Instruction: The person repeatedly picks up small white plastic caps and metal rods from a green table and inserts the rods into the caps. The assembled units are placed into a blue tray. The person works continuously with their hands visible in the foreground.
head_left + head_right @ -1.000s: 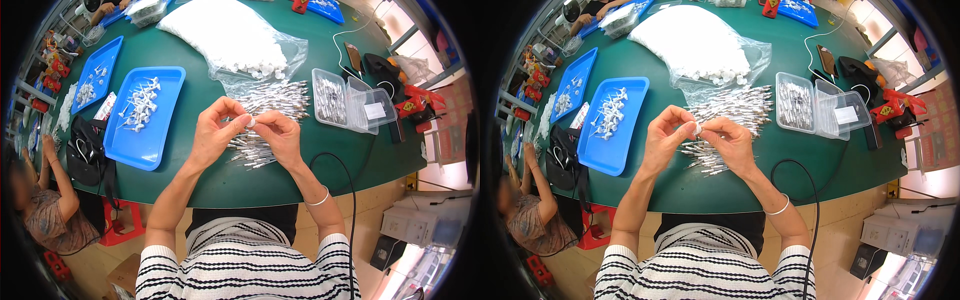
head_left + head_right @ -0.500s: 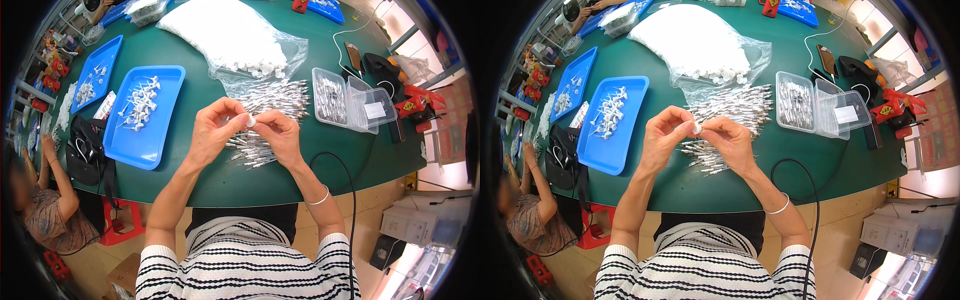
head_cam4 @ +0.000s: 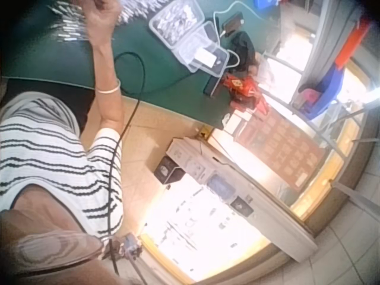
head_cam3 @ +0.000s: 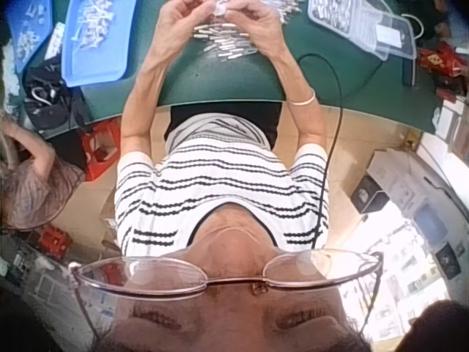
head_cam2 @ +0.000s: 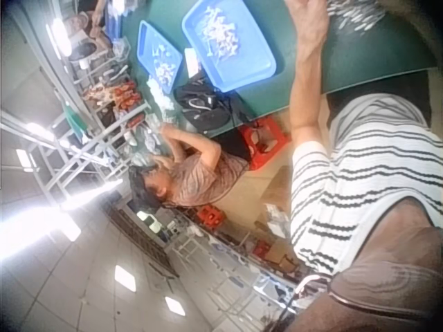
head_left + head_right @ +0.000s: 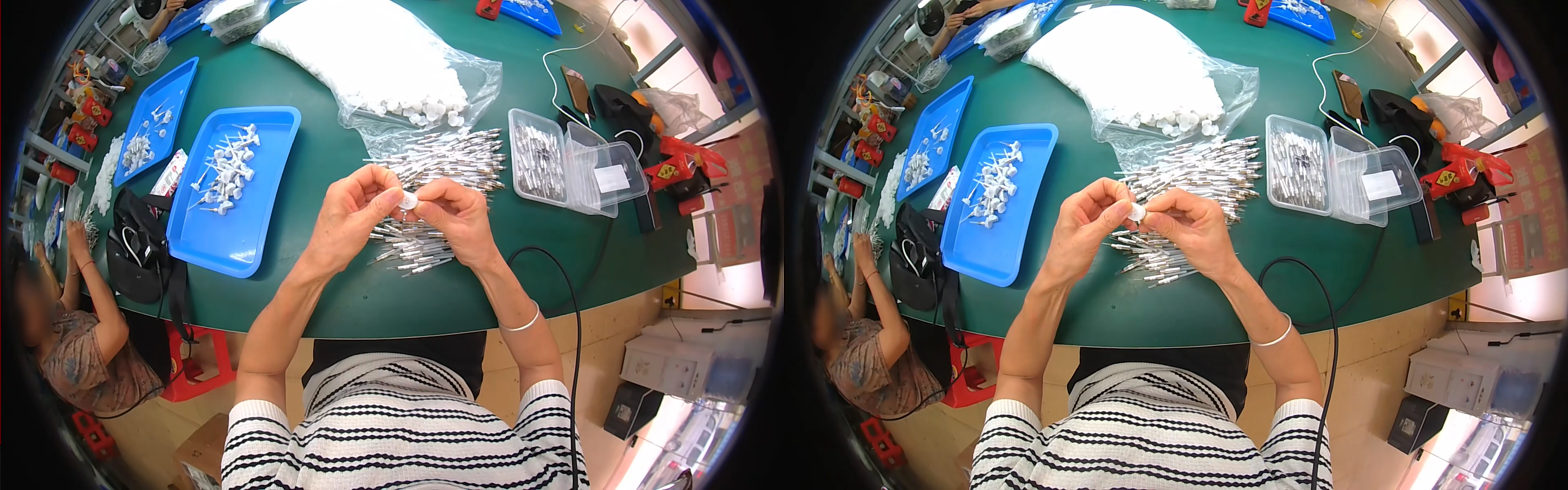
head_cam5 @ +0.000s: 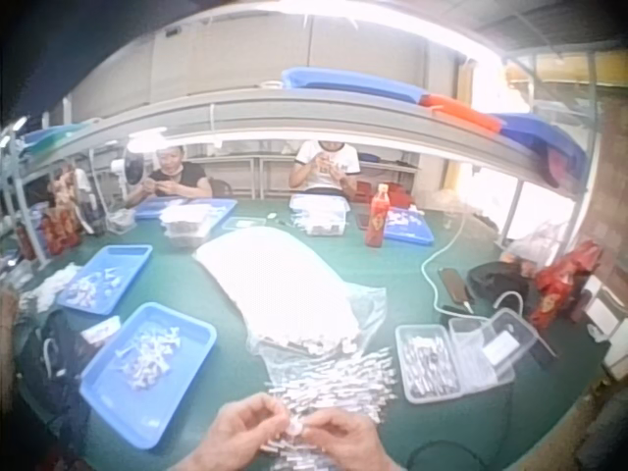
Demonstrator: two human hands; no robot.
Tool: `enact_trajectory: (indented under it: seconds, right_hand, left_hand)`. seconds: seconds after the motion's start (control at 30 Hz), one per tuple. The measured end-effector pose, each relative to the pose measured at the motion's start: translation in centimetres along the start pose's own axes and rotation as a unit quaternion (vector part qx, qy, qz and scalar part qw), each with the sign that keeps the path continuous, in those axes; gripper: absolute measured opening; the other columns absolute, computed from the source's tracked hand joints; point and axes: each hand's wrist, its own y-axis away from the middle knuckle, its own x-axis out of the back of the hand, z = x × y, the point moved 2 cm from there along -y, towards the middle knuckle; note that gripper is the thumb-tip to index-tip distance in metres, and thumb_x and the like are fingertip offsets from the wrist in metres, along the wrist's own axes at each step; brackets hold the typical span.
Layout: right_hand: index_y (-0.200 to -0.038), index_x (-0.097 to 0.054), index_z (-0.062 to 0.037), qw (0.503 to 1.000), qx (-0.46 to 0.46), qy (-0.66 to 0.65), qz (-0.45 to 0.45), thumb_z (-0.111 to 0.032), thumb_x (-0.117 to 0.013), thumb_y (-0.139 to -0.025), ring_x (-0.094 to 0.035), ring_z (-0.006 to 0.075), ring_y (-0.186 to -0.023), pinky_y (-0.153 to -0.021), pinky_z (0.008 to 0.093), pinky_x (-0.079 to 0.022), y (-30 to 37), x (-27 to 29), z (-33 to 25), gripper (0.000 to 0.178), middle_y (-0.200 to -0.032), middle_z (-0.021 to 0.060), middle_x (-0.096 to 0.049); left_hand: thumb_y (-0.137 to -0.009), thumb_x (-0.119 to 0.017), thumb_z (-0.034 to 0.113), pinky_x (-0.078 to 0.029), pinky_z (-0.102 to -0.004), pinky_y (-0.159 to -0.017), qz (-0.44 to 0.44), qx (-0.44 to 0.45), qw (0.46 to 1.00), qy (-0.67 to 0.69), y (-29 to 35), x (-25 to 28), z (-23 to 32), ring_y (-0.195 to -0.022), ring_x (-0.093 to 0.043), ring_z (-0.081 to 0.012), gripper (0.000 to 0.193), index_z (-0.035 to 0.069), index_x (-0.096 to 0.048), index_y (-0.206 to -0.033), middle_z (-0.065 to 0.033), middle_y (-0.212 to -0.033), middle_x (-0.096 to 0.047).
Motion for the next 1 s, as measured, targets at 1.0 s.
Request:
enact_trajectory:
  seconds: [1.0]
  right_hand:
    - [-0.097,-0.066,0.0000,0.994,0.008,-0.109,0.025,-0.002,-0.063,-0.089,-0.065,0.0150,-0.087,-0.081,0.0286,-0.054,-0.1,0.2,0.5,0.009,-0.093,0.0089,-0.068]
  left_hand:
    - [-0.095,-0.057,0.015,-0.055,-0.0268,-0.069,-0.001,0.050,0.991,0.126,-0.2,-0.4,-0.5,-0.076,-0.061,-0.0103,0.016,0.000,-0.060,-0.098,-0.0060,-0.086,-0.063]
